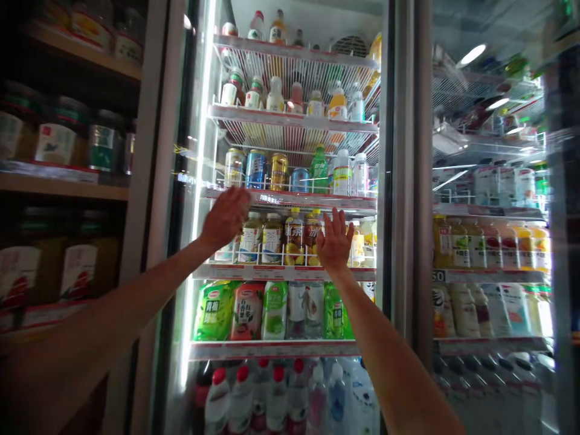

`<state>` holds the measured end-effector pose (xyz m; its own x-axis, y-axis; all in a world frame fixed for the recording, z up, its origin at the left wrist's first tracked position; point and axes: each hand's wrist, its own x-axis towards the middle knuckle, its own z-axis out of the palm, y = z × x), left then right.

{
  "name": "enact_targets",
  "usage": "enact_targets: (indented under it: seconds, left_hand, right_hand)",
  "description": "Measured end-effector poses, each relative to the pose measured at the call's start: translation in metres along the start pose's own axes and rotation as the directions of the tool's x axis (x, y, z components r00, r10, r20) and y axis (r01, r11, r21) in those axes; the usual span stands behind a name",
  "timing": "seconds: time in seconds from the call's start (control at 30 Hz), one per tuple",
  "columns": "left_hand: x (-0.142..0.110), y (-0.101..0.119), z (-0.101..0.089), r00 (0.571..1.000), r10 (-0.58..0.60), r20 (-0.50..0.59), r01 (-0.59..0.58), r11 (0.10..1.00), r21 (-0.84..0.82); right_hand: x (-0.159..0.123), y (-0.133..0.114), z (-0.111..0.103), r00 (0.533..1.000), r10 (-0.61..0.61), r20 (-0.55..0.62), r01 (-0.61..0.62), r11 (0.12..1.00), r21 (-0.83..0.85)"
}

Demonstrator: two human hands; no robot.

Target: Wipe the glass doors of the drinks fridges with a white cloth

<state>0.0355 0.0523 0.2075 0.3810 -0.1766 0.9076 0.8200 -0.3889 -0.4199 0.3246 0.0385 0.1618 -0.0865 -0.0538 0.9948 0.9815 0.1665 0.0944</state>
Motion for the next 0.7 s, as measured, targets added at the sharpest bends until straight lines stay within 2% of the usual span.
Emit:
enact_targets:
  seconds: [0.07,0.13,0.2,0.27,0.3,0.33,0.37,0.43,0.47,0.53,0.6,0.7]
  left_hand:
    - [0.002,-0.011,-0.001,0.982,-0.156,-0.103,0.159,0.987,0.03]
    - [0.004,-0.001,0.003,0.985,-0.141,-0.097,0.144,0.989,0.033]
    - [0.003,0.021,0.01,1.0,0.006,-0.014,-0.006,1.0,0.013]
    - [0.002,0.039,0.013,0.972,0.211,0.104,-0.207,0.977,-0.047]
    - [0.001,0.04,0.012,0.955,0.259,0.142,-0.25,0.965,-0.076]
    - [0.0,0.035,0.009,0.956,0.248,0.155,-0.237,0.968,-0.088]
    - [-0.001,0.024,0.004,0.974,0.178,0.139,-0.169,0.982,-0.079]
    - [-0.001,-0.002,-0.006,0.997,-0.072,0.03,0.073,0.997,-0.028]
    - [0.0,-0.013,-0.01,0.983,-0.178,-0.031,0.178,0.984,-0.009]
    - [0.001,-0.02,-0.011,0.96,-0.266,-0.087,0.268,0.963,0.007]
    - [0.004,0.0,-0.002,0.97,-0.236,-0.058,0.236,0.972,0.003]
    - [0.013,0.052,0.021,0.99,-0.14,0.029,0.141,0.989,-0.042]
  right_hand:
    - [0.0,0.0,0.002,1.0,0.01,-0.006,-0.01,1.0,0.006]
    - [-0.001,0.0,0.002,1.0,0.012,-0.012,-0.012,1.0,0.007]
    - [-0.001,0.0,0.002,1.0,0.01,-0.015,-0.01,1.0,0.003]
    - [0.0,0.0,0.0,1.0,0.004,-0.008,-0.004,1.0,-0.001]
    - [0.0,-0.001,-0.001,1.0,0.002,-0.005,-0.002,1.0,-0.003]
    - [0.0,-0.001,-0.001,1.0,0.001,-0.004,-0.001,1.0,-0.004]
    - [0.0,-0.001,-0.001,1.0,-0.001,-0.006,0.001,1.0,-0.004]
    - [0.0,-0.001,-0.001,1.0,0.001,-0.013,-0.001,1.0,-0.002]
    - [-0.001,0.0,0.0,1.0,0.006,-0.016,-0.006,1.0,0.0]
    - [-0.002,0.002,0.001,1.0,0.013,-0.015,-0.013,1.0,0.009]
    - [-0.002,0.001,0.0,1.0,0.02,-0.016,-0.019,0.999,0.029]
    - [0.001,-0.02,-0.005,0.999,0.0,-0.042,0.006,0.992,0.124]
